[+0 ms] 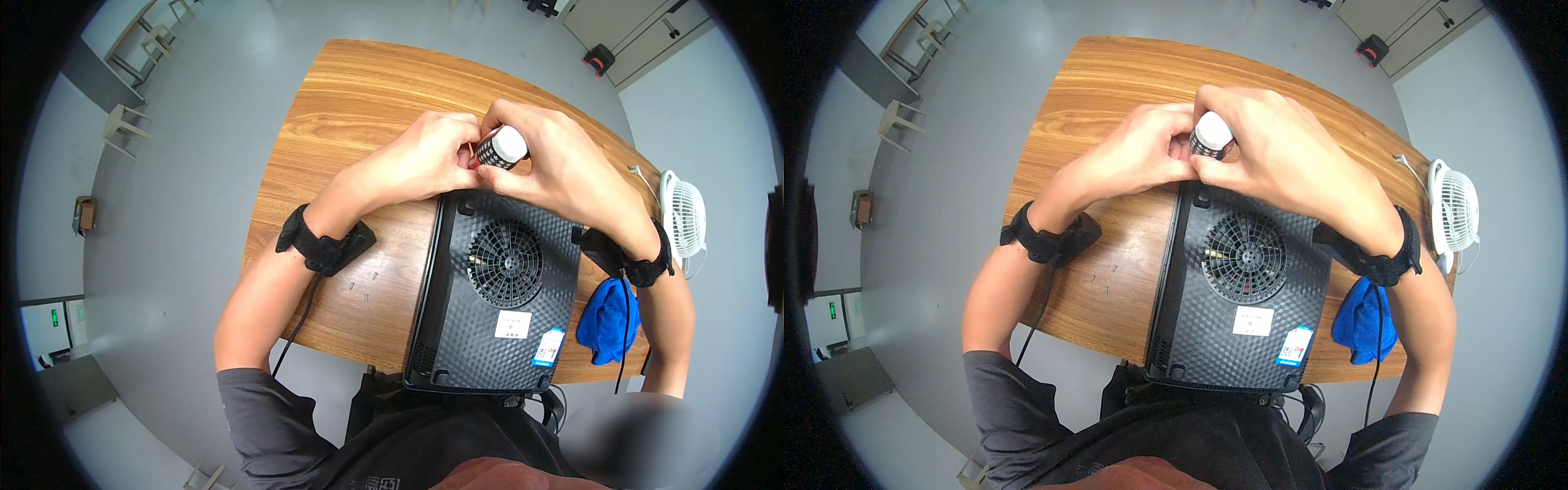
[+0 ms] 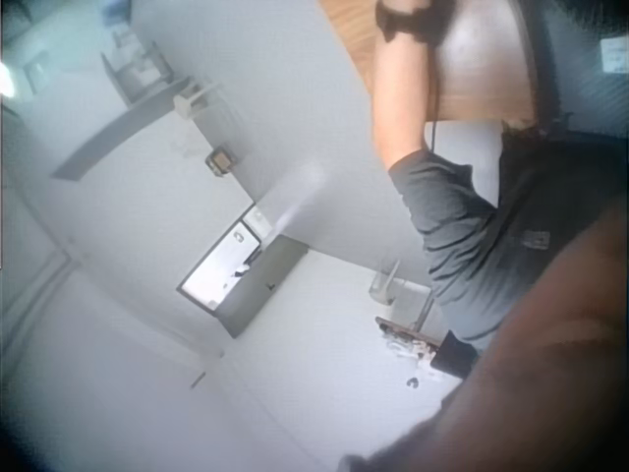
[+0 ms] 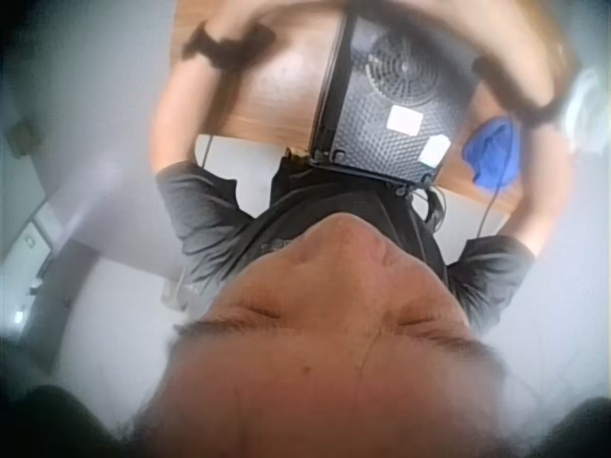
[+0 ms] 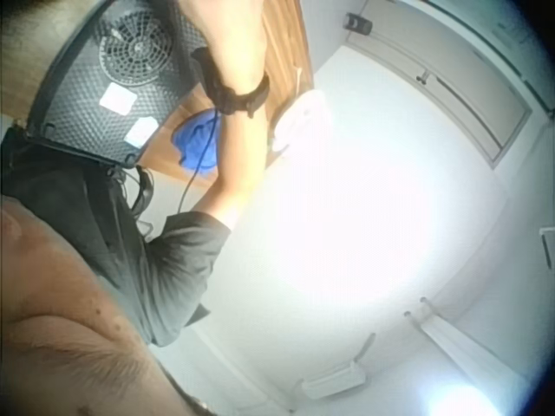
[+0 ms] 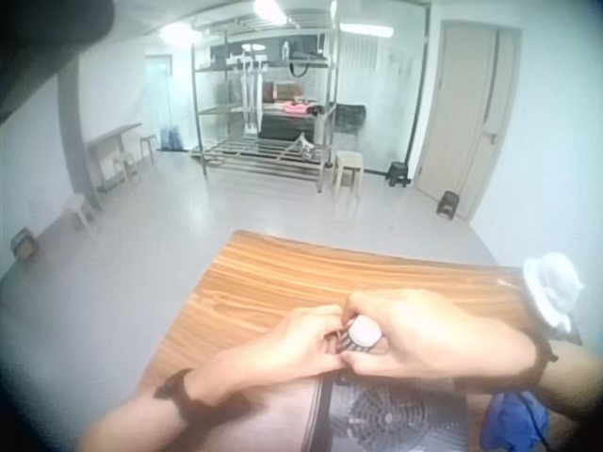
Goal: The person wipes the top and bottom surfaces of a black portable induction cooker with a blue cloth. Then, using a screwdriver, they remove several screws from the bottom cover and lift it off to expose the internal components.
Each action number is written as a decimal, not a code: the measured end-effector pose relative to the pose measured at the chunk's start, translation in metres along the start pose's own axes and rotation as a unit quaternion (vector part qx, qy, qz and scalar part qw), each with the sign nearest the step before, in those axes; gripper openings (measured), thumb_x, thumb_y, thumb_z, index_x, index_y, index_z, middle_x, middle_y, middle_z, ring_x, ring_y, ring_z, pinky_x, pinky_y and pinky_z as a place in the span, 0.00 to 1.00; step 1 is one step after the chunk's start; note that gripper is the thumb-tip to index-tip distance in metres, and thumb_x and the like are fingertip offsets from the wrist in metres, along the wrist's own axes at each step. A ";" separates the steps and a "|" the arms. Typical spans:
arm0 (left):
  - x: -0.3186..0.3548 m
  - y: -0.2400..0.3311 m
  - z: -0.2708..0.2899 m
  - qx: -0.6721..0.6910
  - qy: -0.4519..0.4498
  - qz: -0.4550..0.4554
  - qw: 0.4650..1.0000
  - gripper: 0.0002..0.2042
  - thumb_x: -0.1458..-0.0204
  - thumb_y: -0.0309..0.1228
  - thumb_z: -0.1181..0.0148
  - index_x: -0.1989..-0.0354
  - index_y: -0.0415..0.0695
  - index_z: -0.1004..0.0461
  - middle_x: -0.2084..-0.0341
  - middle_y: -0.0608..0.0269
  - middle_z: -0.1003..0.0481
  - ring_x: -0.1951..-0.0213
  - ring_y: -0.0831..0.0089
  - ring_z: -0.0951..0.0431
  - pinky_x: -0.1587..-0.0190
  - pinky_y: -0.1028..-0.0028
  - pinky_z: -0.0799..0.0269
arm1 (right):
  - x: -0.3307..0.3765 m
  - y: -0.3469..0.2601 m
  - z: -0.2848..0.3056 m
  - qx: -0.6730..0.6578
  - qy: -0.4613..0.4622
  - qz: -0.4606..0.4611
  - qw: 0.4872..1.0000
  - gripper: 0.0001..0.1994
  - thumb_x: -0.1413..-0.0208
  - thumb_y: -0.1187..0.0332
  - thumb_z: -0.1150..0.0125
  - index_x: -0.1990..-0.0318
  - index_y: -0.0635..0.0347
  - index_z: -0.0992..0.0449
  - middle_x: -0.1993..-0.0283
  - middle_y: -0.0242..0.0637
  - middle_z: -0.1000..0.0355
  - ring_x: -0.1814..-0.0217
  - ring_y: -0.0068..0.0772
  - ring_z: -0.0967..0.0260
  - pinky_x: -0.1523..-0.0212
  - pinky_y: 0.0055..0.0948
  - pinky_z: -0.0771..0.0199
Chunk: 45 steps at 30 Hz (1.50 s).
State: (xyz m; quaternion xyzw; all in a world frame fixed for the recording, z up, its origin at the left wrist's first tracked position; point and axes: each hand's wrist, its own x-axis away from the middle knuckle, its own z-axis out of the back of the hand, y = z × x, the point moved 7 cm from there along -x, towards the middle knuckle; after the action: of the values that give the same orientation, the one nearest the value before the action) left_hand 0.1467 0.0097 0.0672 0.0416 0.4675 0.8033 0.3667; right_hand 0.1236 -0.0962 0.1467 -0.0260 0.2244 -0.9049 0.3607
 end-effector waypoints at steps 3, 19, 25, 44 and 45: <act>0.000 0.000 -0.002 0.001 -0.010 0.008 1.000 0.13 0.52 0.30 0.30 0.62 0.37 0.24 0.74 0.63 0.28 0.73 0.73 0.28 0.68 0.70 0.30 | 0.003 0.001 -0.003 -0.009 0.001 -0.003 1.000 0.17 0.51 0.64 0.32 0.58 0.65 0.26 0.64 0.50 0.22 0.58 0.57 0.24 0.58 0.46 0.25; -0.001 0.003 -0.011 -0.001 -0.014 -0.009 1.000 0.16 0.55 0.32 0.27 0.64 0.36 0.27 0.70 0.57 0.27 0.70 0.68 0.26 0.66 0.66 0.29 | 0.012 -0.002 -0.001 0.061 -0.031 -0.035 0.997 0.17 0.46 0.60 0.33 0.56 0.62 0.27 0.68 0.50 0.23 0.62 0.57 0.24 0.62 0.51 0.25; 0.001 -0.001 -0.006 0.027 -0.055 0.021 0.998 0.15 0.54 0.32 0.28 0.65 0.34 0.24 0.74 0.55 0.24 0.71 0.63 0.23 0.66 0.65 0.27 | 0.007 0.000 0.000 0.018 -0.098 0.020 0.995 0.15 0.48 0.67 0.31 0.53 0.59 0.26 0.59 0.47 0.22 0.55 0.56 0.25 0.57 0.48 0.26; 0.002 -0.004 -0.006 0.034 -0.063 0.027 0.997 0.17 0.52 0.35 0.28 0.60 0.36 0.24 0.74 0.59 0.24 0.71 0.69 0.24 0.66 0.69 0.27 | 0.004 -0.017 0.006 0.134 -0.138 0.021 0.981 0.16 0.50 0.69 0.31 0.53 0.55 0.25 0.60 0.43 0.26 0.58 0.51 0.24 0.62 0.44 0.24; 0.002 -0.006 -0.006 0.044 -0.053 0.031 0.997 0.17 0.53 0.35 0.28 0.61 0.36 0.24 0.74 0.59 0.24 0.71 0.69 0.23 0.67 0.69 0.27 | 0.003 -0.015 0.005 0.133 -0.132 0.019 0.982 0.15 0.48 0.66 0.31 0.54 0.56 0.25 0.59 0.45 0.25 0.58 0.51 0.23 0.61 0.44 0.23</act>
State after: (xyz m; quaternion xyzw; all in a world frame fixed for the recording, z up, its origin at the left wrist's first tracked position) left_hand 0.1461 0.0080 0.0585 0.1149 0.4807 0.7895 0.3639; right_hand 0.1131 -0.0908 0.1570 -0.0928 0.0530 -0.9084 0.4042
